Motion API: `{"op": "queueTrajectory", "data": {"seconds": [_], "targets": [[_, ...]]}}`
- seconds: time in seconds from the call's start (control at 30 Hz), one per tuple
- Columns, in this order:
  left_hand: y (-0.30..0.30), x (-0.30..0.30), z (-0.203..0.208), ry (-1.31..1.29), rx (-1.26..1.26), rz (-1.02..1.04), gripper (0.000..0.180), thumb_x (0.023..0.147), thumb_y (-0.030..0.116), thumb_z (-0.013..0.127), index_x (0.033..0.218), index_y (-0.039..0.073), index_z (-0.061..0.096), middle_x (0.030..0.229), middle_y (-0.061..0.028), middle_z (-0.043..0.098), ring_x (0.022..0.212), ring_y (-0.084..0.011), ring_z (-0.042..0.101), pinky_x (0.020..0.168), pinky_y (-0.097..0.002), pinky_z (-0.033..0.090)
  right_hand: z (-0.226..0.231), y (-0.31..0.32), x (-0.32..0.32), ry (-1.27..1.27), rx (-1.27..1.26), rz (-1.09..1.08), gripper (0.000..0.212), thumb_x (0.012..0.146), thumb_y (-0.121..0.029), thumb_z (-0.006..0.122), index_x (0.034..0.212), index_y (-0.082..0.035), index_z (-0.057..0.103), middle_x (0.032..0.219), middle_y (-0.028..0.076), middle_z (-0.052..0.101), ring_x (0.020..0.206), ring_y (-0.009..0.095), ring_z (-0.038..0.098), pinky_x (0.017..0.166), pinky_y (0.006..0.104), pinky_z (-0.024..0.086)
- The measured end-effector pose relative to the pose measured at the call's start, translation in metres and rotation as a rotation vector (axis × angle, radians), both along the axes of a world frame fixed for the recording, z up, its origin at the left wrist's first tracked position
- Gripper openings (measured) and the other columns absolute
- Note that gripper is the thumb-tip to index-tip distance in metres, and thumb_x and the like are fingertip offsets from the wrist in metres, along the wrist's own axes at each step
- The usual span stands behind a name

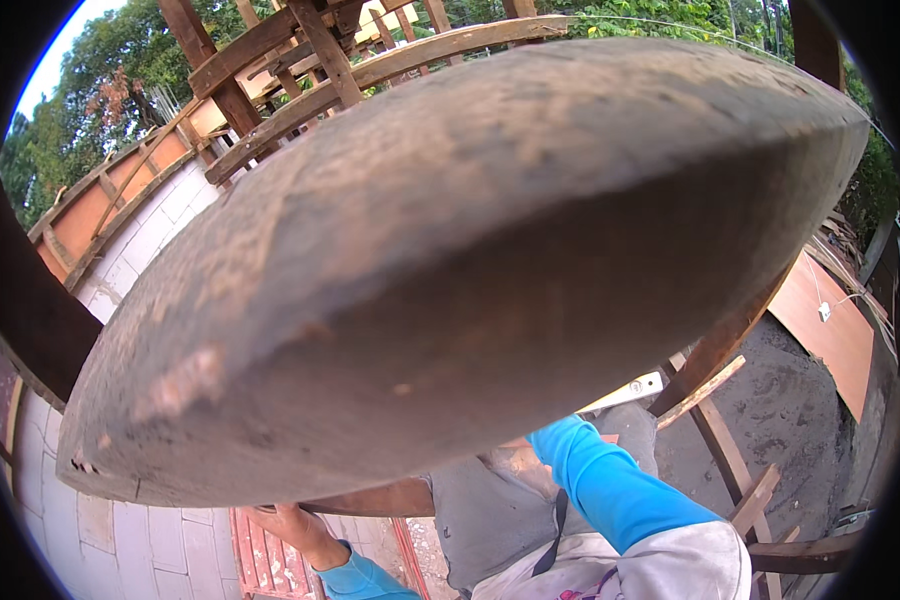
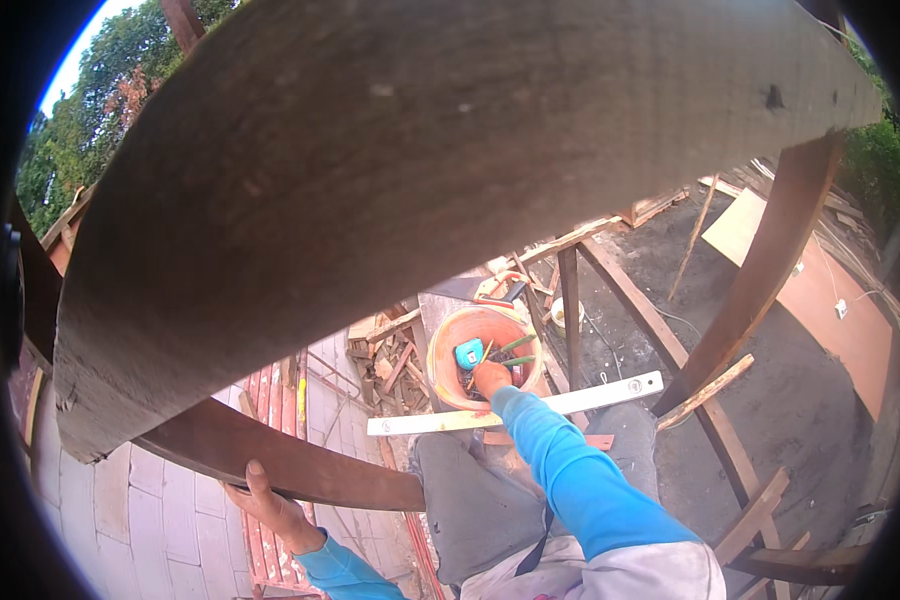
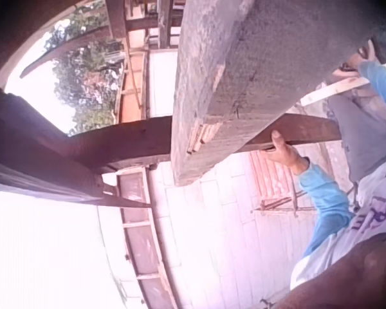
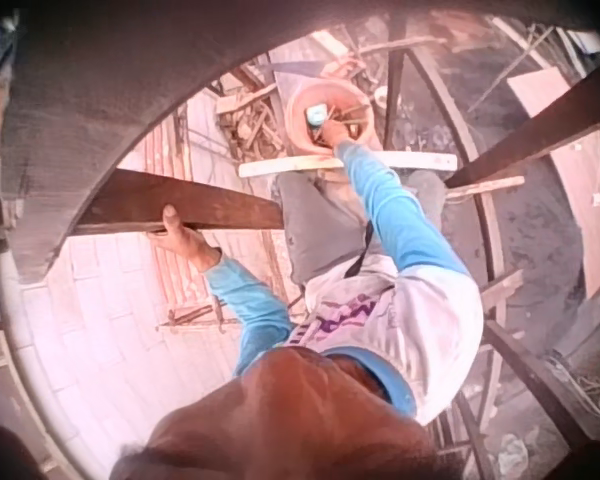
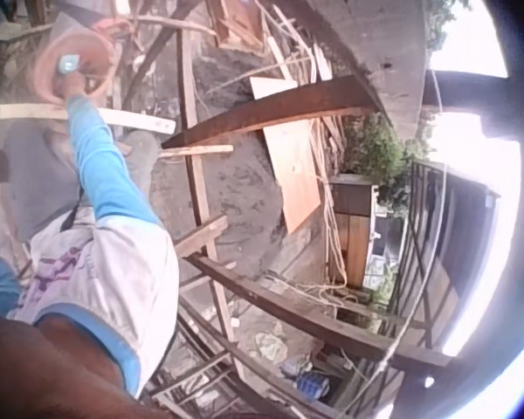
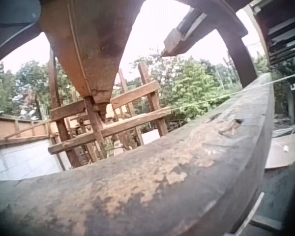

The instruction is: The person hammers a nail into a wooden beam using the back of a hatchet while sitting on a wooden frame, reaching into a bucket for nails and handling a spirit level.

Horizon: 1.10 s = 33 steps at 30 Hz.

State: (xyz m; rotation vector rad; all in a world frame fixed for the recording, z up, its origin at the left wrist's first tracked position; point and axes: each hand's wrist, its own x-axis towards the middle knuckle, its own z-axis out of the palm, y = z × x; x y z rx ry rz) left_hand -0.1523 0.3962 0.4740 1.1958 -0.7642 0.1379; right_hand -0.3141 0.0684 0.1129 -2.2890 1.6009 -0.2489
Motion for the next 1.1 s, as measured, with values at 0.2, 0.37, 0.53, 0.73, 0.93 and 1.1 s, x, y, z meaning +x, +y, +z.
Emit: {"op": "queueTrajectory", "data": {"seconds": [0.2, 0.37, 0.53, 0.73, 0.93, 1.1], "targets": [[0.01, 0.004, -0.001, 0.006, 0.011, 0.014, 0.082, 0.074, 0.043, 0.074, 0.132, -0.005, 0.041, 0.125, -0.0182, 0.05, 0.114, -0.0279, 0.052, 0.097, -0.04, 0.042, 0.035, 0.003, 0.015, 0.162, -0.039, 0.044, 0.026, 0.094, -0.022, 0.049, 0.099, -0.01, 0.072, 0.099, 0.01, 0.072, 0.091, 0.024, 0.07, 0.072, 0.0368, 0.057], [0.007, 0.004, -0.006, 0.004, -0.022, 0.004, 0.088, 0.071, 0.047, 0.075, 0.132, -0.006, 0.039, 0.124, -0.0186, 0.05, 0.113, -0.0276, 0.051, 0.097, -0.0414, 0.041, 0.034, 0.002, 0.025, 0.152, 0.02, -0.023, 0.02, 0.09, -0.023, 0.058, 0.1, -0.013, 0.072, 0.101, 0.007, 0.072, 0.089, 0.023, 0.071, 0.07, 0.0347, 0.057], [0.009, -0.012, 0.011, 0.008, -0.016, -0.029, 0.066, 0.079, 0.039, 0.068, 0.124, -0.005, 0.046, 0.115, -0.019, 0.053, 0.105, -0.0281, 0.053, 0.09, -0.0403, 0.042, 0.042, 0.01, 0.033, 0.194, -0.008, -0.021, 0.022, 0.093, -0.029, 0.056, 0.102, -0.014, 0.07, 0.098, 0.005, 0.072, 0.086, 0.022, 0.071, 0.067, 0.0345, 0.057], [0.009, -0.006, 0.008, 0.044, 0.037, -0.072, 0.089, 0.071, 0.046, 0.075, 0.134, -0.006, 0.038, 0.125, -0.0191, 0.049, 0.115, -0.0288, 0.05, 0.097, -0.0411, 0.04, 0.027, 0.004, 0.022, 0.19, -0.03, 0.04, 0.025, 0.094, -0.029, 0.054, 0.103, -0.012, 0.07, 0.097, 0.006, 0.071, 0.086, 0.023, 0.071, 0.067, 0.0354, 0.057], [0.009, 0.006, -0.005, 0.001, -0.006, 0.027, 0.083, 0.073, 0.043, 0.074, 0.132, -0.005, 0.04, 0.124, -0.0176, 0.05, 0.112, -0.0272, 0.052, 0.095, -0.0394, 0.042, 0.06, 0.035, 0.001, 0.079, -0.151, 0.134, 0.022, 0.091, -0.018, 0.051, 0.095, -0.008, 0.07, 0.093, 0.011, 0.071, 0.082, 0.028, 0.071, 0.069, 0.0386, 0.057], [0.009, 0.003, -0.002, -0.014, 0.024, 0.03, 0.084, 0.075, 0.044, 0.073, 0.133, -0.006, 0.04, 0.126, -0.0182, 0.049, 0.115, -0.0278, 0.05, 0.098, -0.0387, 0.039, 0.084, 0.048, -0.05, -0.273, -0.198, 0.049, 0.015, 0.084, -0.014, 0.059, 0.084, 0.0, 0.067, 0.079, 0.017, 0.069, 0.079, 0.03, 0.069, 0.068, 0.0421, 0.054]]}}
